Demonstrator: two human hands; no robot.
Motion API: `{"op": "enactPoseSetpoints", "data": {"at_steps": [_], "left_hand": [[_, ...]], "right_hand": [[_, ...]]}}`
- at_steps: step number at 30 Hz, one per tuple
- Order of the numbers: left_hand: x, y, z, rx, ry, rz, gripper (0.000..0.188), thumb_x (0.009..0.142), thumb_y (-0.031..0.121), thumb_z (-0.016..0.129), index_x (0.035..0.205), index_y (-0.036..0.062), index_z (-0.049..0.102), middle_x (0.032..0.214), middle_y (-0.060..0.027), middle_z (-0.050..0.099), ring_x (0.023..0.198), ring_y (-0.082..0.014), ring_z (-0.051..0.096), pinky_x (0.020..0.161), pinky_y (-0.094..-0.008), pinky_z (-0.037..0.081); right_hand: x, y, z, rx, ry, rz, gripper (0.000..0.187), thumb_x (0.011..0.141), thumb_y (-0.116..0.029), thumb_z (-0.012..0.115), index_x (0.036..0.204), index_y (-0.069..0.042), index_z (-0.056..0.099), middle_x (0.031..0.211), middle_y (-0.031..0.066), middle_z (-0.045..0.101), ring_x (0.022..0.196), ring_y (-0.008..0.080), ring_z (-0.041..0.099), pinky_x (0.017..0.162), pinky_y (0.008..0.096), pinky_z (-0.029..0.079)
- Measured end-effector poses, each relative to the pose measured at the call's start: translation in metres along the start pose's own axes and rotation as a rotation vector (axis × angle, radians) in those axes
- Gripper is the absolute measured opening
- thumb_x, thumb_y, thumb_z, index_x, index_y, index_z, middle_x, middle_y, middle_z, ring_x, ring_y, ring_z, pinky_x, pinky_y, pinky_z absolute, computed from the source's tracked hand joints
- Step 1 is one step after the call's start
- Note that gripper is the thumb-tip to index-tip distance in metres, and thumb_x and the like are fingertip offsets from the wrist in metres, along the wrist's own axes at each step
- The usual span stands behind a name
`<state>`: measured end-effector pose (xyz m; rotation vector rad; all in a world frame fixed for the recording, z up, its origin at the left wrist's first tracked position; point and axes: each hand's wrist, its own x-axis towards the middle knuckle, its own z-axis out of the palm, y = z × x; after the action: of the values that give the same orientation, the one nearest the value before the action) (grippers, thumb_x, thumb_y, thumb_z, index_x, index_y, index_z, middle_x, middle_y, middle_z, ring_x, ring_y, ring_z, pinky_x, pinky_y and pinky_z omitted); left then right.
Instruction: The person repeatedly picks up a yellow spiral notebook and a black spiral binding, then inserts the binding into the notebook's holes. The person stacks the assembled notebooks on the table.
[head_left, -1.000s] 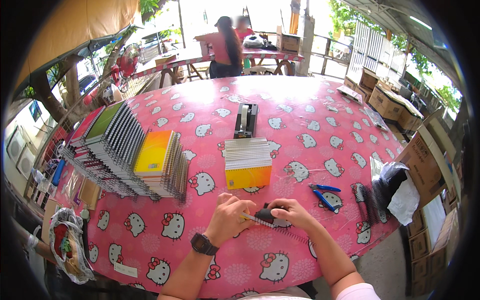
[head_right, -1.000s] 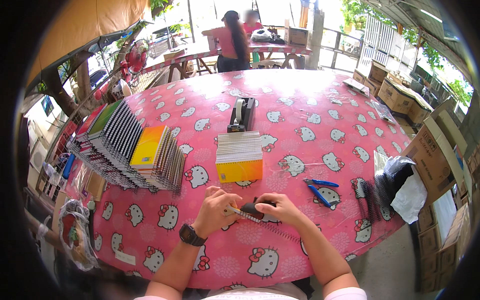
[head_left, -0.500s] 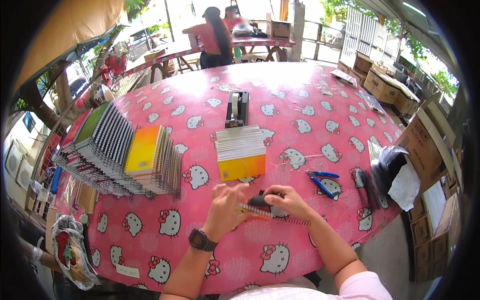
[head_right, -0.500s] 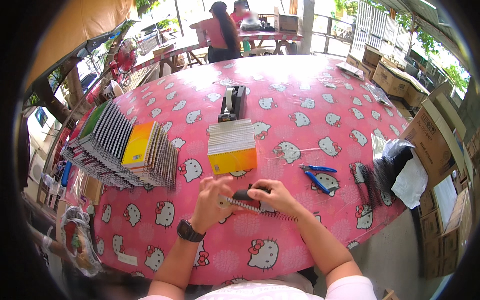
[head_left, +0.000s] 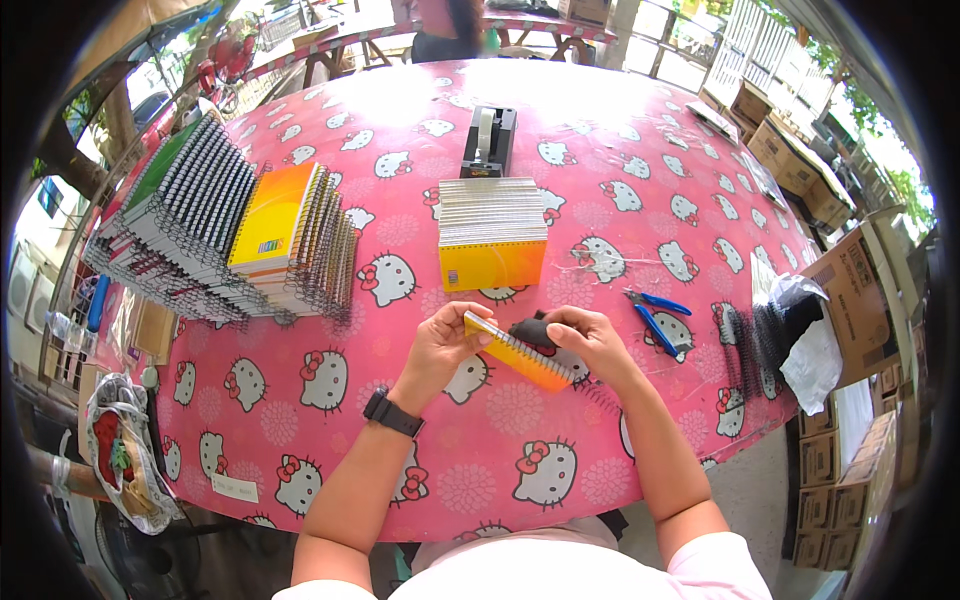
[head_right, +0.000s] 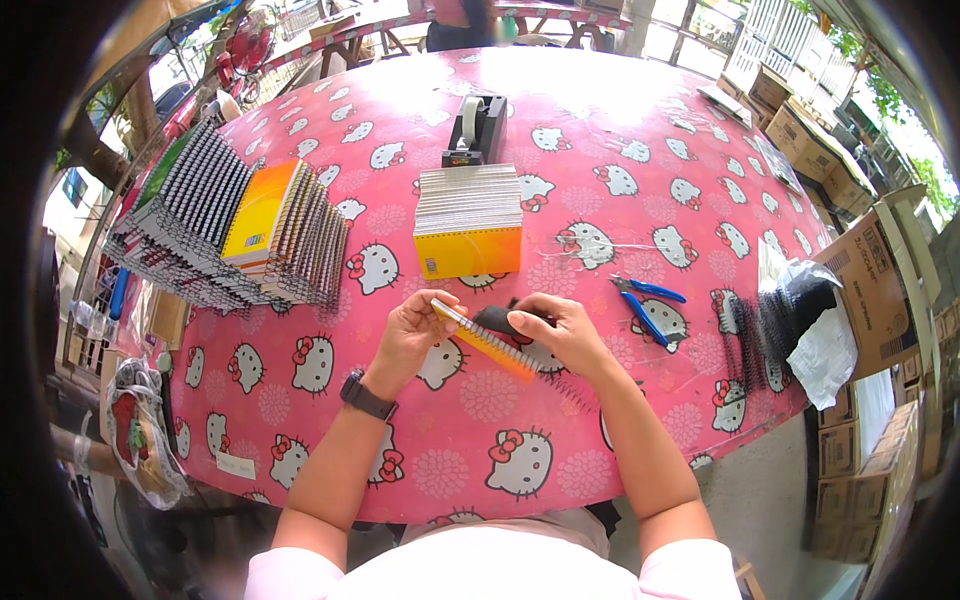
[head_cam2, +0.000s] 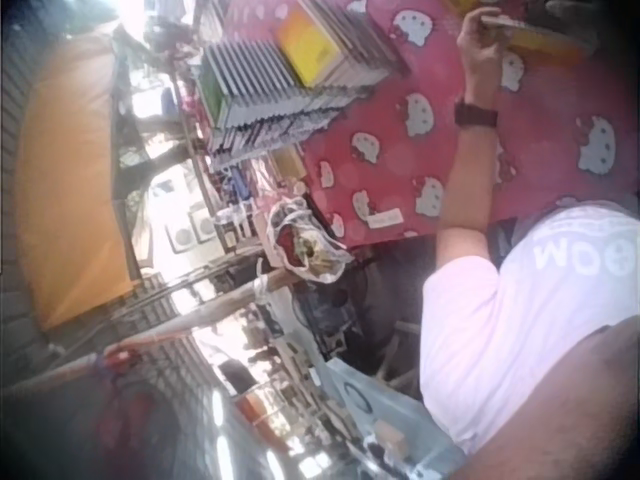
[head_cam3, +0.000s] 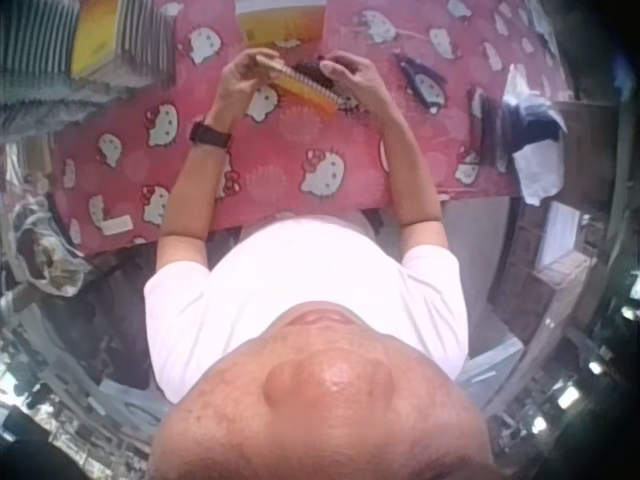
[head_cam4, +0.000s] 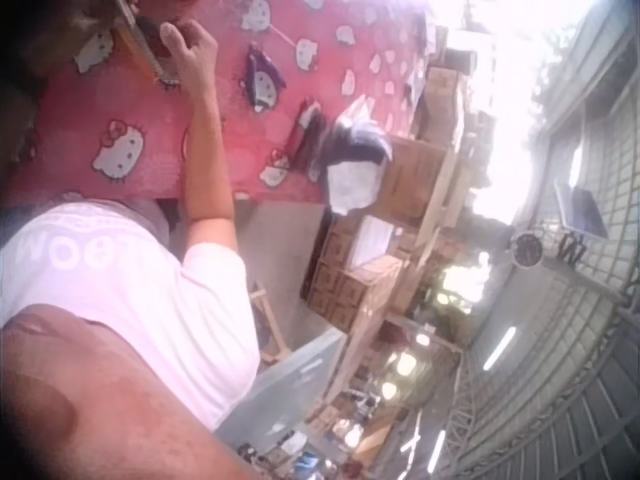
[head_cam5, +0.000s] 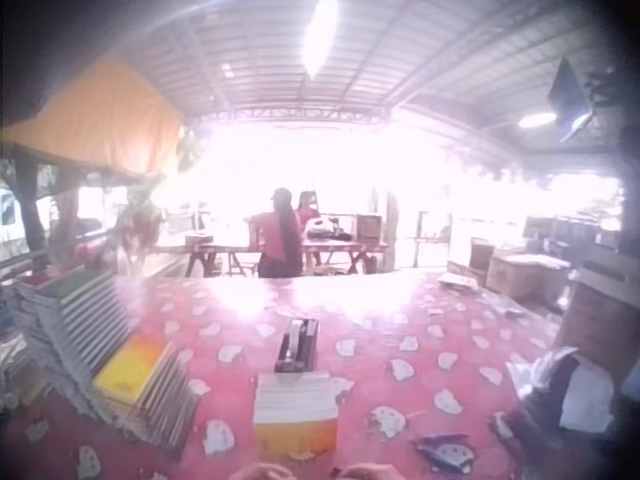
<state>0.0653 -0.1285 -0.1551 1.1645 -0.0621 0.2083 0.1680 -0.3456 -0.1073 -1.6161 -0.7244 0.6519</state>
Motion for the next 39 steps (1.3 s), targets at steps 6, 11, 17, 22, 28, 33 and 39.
{"op": "enactPoseSetpoints", "data": {"at_steps": [6,11,17,22,28,33,39], "left_hand": [[-0.001,-0.005,0.005,-0.039,0.008,-0.048,0.021,0.088,0.001,0.063,0.108,0.0018,0.058,0.102,-0.0045,0.064,0.094,-0.0085,0.060,0.081,-0.0219,0.050],[-0.001,-0.005,0.006,-0.074,-0.026,-0.031,0.022,0.088,0.001,0.064,0.109,0.0008,0.059,0.101,-0.0021,0.062,0.093,-0.0077,0.059,0.082,-0.0223,0.050],[-0.004,-0.005,0.012,-0.080,-0.021,-0.025,0.021,0.087,0.001,0.064,0.108,0.0007,0.060,0.101,-0.0022,0.063,0.090,-0.0076,0.060,0.079,-0.0223,0.051],[-0.001,-0.007,0.009,-0.051,-0.029,-0.048,0.020,0.087,0.003,0.065,0.107,0.0006,0.061,0.100,-0.0025,0.064,0.090,-0.0075,0.060,0.078,-0.0219,0.051],[-0.004,0.016,0.031,0.060,0.033,-0.057,0.017,0.087,0.003,0.064,0.104,0.0005,0.062,0.093,-0.0015,0.063,0.085,-0.0065,0.059,0.075,-0.0214,0.051],[0.000,0.029,0.047,0.096,0.006,-0.033,0.019,0.090,0.010,0.064,0.106,-0.0005,0.062,0.096,-0.0030,0.064,0.087,-0.0080,0.060,0.076,-0.0212,0.049],[0.018,0.040,0.079,0.299,0.073,0.029,0.013,0.088,0.005,0.063,0.099,-0.0015,0.064,0.093,-0.0034,0.064,0.081,-0.0072,0.057,0.070,-0.0198,0.046]], "right_hand": [[0.002,-0.004,0.002,0.005,-0.018,-0.048,0.036,0.087,-0.034,0.059,0.100,-0.001,0.065,0.078,-0.0019,0.056,0.073,0.0060,0.048,0.064,0.0227,0.038],[0.001,-0.001,-0.001,0.273,-0.018,-0.095,0.039,0.086,-0.037,0.063,0.099,0.000,0.064,0.077,-0.0026,0.055,0.070,0.0056,0.046,0.060,0.0225,0.036],[-0.003,-0.011,0.006,0.509,-0.081,-0.136,0.043,0.083,-0.040,0.067,0.100,0.000,0.065,0.082,0.0011,0.059,0.075,0.0079,0.053,0.066,0.0234,0.042],[0.004,0.007,-0.010,-0.226,0.114,0.039,0.055,0.076,-0.044,0.073,0.109,-0.002,0.062,0.099,0.0101,0.063,0.093,0.0179,0.057,0.082,0.0306,0.045],[-0.001,-0.006,-0.013,-0.708,0.370,-0.249,0.054,0.073,-0.039,0.075,0.112,-0.003,0.061,0.130,0.0177,0.052,0.123,0.0339,0.043,0.101,0.0413,0.037],[-0.015,-0.039,0.014,-0.508,0.124,-0.405,0.036,0.073,-0.018,0.076,0.103,-0.005,0.062,0.105,0.0128,0.059,0.104,0.0314,0.053,0.092,0.0421,0.041],[-0.023,-0.031,0.009,-0.422,0.353,-0.501,0.026,0.079,-0.010,0.068,0.103,-0.005,0.060,0.088,0.0127,0.059,0.085,0.0305,0.060,0.073,0.0391,0.048]]}}
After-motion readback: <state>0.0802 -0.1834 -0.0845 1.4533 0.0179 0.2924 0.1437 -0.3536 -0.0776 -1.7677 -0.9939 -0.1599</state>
